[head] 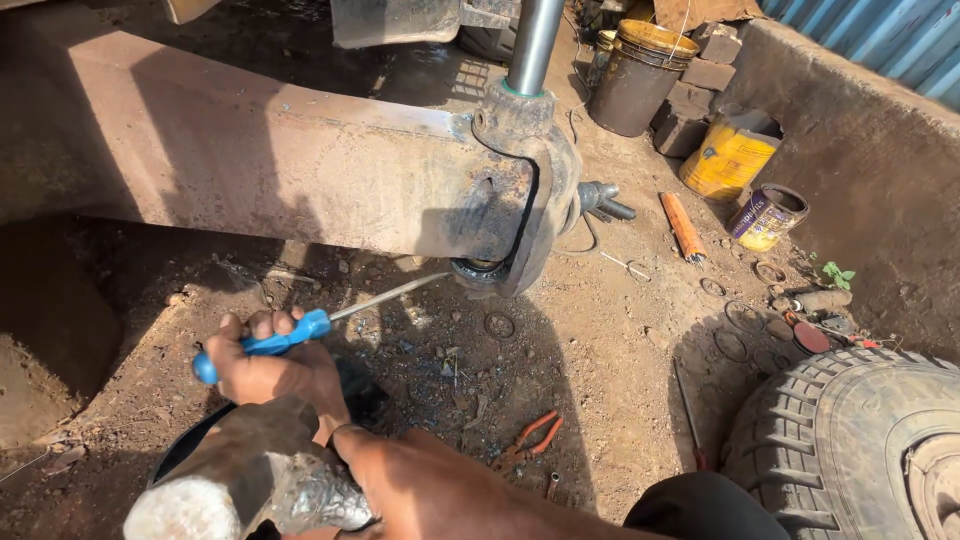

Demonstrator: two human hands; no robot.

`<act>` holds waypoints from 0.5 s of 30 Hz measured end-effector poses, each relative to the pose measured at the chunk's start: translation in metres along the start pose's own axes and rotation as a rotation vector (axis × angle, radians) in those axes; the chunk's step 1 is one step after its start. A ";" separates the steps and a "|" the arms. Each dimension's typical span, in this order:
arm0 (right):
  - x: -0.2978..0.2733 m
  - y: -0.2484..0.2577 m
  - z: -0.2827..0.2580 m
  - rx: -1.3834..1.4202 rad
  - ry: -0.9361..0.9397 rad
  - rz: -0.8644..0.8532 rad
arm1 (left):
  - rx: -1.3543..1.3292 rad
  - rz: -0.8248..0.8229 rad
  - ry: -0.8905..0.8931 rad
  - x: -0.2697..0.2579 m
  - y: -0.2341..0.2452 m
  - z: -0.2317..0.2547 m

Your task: Repairing a heavy machinery joint by installing washers and pins using a hammer and screwdriver.

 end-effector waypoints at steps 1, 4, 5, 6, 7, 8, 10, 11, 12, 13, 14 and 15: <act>0.004 -0.005 0.003 -0.003 0.003 -0.004 | -0.004 -0.001 -0.004 0.004 0.003 -0.001; 0.012 -0.010 0.012 -0.010 -0.121 0.021 | -0.015 -0.076 -0.015 0.011 0.006 -0.005; 0.013 -0.010 0.014 -0.038 -0.285 0.020 | -0.012 -0.034 0.027 0.010 0.008 -0.004; 0.014 -0.007 0.016 -0.068 -0.446 0.025 | -0.010 0.002 0.070 0.010 0.007 -0.005; 0.016 -0.006 0.016 -0.069 -0.445 0.028 | -0.010 0.000 0.072 0.058 0.037 -0.008; 0.018 -0.005 0.015 -0.079 -0.407 0.052 | 0.094 -0.146 0.257 0.097 0.068 -0.019; 0.020 -0.004 0.017 -0.090 -0.371 0.076 | 0.195 -0.295 0.442 0.111 0.089 -0.029; 0.022 -0.004 0.018 -0.122 -0.360 0.093 | 0.125 -0.257 0.417 0.095 0.074 -0.023; 0.024 -0.003 0.020 -0.155 -0.345 0.107 | 0.054 -0.220 0.389 0.080 0.059 -0.017; 0.025 -0.003 0.018 -0.159 -0.345 0.106 | 0.051 -0.221 0.388 0.060 0.039 -0.021; 0.026 -0.004 0.016 -0.130 -0.360 0.109 | 0.009 -0.114 0.280 0.043 0.024 -0.018; 0.027 -0.005 0.014 -0.102 -0.375 0.111 | -0.033 -0.008 0.170 0.025 0.010 -0.015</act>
Point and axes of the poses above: each hand's wrist, its own x-axis towards the middle knuckle, its own y-axis out of the back of the hand, z = x × y, the point moved 4 cm from there along x, towards the middle knuckle, and after that the axes turned 4 degrees about x, right-handed, at the moved point
